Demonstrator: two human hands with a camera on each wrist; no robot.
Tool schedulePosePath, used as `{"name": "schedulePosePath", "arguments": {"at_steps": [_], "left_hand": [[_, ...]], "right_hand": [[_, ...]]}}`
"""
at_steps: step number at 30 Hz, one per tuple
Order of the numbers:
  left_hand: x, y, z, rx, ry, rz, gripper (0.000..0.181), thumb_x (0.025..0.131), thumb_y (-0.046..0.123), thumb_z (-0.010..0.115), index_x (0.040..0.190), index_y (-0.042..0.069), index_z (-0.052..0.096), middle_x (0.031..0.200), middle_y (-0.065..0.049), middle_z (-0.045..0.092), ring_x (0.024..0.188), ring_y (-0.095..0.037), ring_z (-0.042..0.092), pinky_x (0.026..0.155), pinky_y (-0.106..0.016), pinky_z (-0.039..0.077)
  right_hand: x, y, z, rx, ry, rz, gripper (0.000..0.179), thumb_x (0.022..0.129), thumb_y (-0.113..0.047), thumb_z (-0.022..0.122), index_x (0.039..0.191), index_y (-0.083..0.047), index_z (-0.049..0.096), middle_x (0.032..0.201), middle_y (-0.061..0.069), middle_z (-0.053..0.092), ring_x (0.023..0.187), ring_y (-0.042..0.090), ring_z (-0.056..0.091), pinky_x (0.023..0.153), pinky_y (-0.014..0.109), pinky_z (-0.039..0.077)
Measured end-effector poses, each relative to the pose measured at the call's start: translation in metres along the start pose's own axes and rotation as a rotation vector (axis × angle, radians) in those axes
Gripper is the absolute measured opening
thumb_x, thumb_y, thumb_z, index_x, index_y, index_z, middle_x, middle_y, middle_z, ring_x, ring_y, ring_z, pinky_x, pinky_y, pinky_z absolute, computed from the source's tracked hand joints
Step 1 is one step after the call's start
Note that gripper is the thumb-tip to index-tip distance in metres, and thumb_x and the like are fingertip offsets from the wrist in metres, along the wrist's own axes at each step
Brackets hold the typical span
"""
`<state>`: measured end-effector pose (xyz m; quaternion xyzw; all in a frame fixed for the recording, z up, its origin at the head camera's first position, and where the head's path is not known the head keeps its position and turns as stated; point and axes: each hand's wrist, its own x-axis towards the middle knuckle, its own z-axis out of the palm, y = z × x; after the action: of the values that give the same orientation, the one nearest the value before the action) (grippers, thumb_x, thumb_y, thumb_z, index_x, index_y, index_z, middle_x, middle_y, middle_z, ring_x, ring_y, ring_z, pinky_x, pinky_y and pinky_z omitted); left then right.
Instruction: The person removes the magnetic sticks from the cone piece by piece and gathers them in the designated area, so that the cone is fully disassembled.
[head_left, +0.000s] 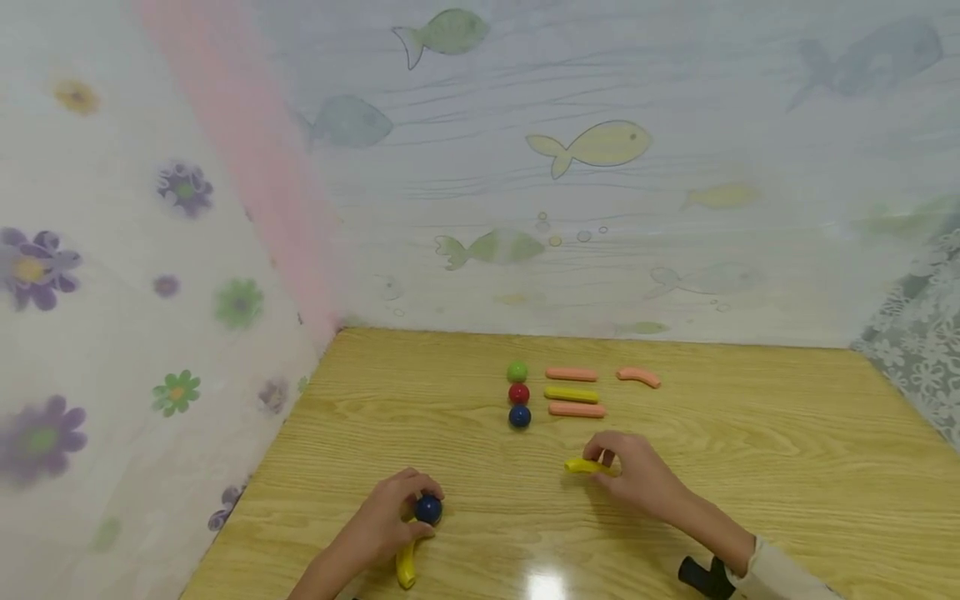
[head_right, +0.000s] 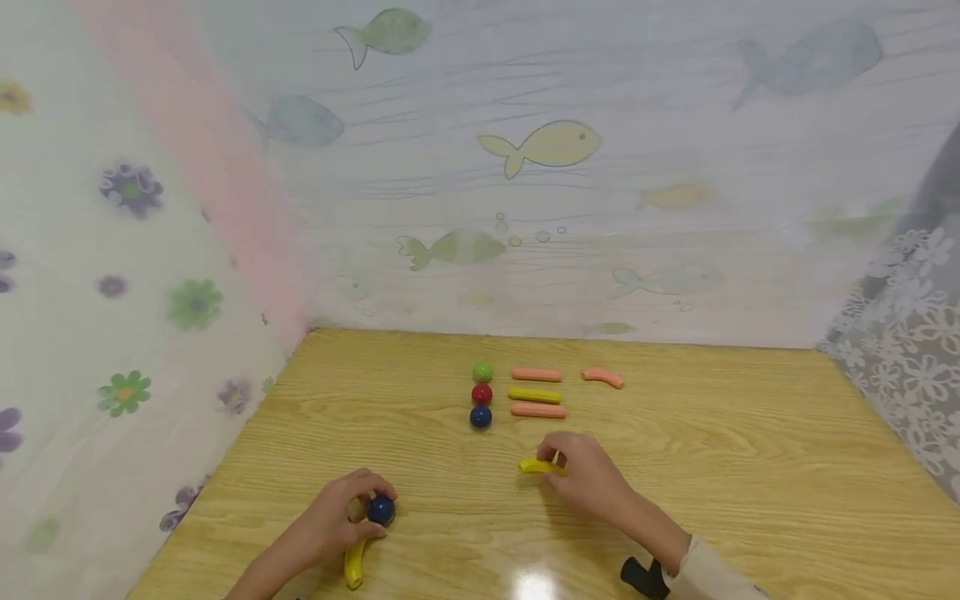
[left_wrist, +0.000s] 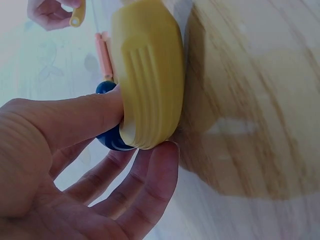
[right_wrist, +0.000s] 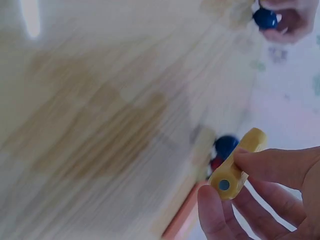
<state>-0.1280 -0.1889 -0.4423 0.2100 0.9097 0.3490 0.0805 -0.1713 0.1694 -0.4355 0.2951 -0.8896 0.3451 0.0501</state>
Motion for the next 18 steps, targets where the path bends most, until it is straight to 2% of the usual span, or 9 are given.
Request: {"name": "schedulePosePath", "arguments": {"at_steps": [9,13,18], "left_hand": [[0.0,-0.002,0.0,0.007,-0.001,0.006,0.035,0.072,0.008,0.082,0.102,0.017,0.065,0.098,0.008,0.055,0.082,-0.011,0.05,0.072,-0.03,0.046],[0.0,-0.001,0.001,0.008,-0.002,0.006,0.035,0.072,0.008,0.081,0.102,0.016,0.065,0.098,0.007,0.055,0.082,-0.011,0.05,0.072,-0.03,0.047],[0.0,-0.001,0.001,0.001,-0.001,0.011,0.035,0.072,0.008,0.081,0.102,0.017,0.065,0.099,0.007,0.055,0.081,-0.01,0.05,0.071,-0.03,0.047]], "right_hand": [[-0.009,0.027,-0.025,-0.099,0.117,0.04,0.024,0.072,0.006,0.076,0.087,-0.01,0.066,0.084,-0.002,0.063,0.071,0.012,0.057,0.06,0.029,0.049],[-0.008,0.037,-0.034,-0.116,0.151,0.04,0.025,0.072,0.008,0.076,0.087,-0.009,0.066,0.084,0.0,0.063,0.07,0.016,0.057,0.056,0.026,0.047],[-0.003,0.048,-0.044,-0.132,0.168,0.044,0.024,0.072,0.01,0.074,0.088,-0.006,0.066,0.085,0.003,0.064,0.07,0.018,0.059,0.057,0.029,0.048]]}}
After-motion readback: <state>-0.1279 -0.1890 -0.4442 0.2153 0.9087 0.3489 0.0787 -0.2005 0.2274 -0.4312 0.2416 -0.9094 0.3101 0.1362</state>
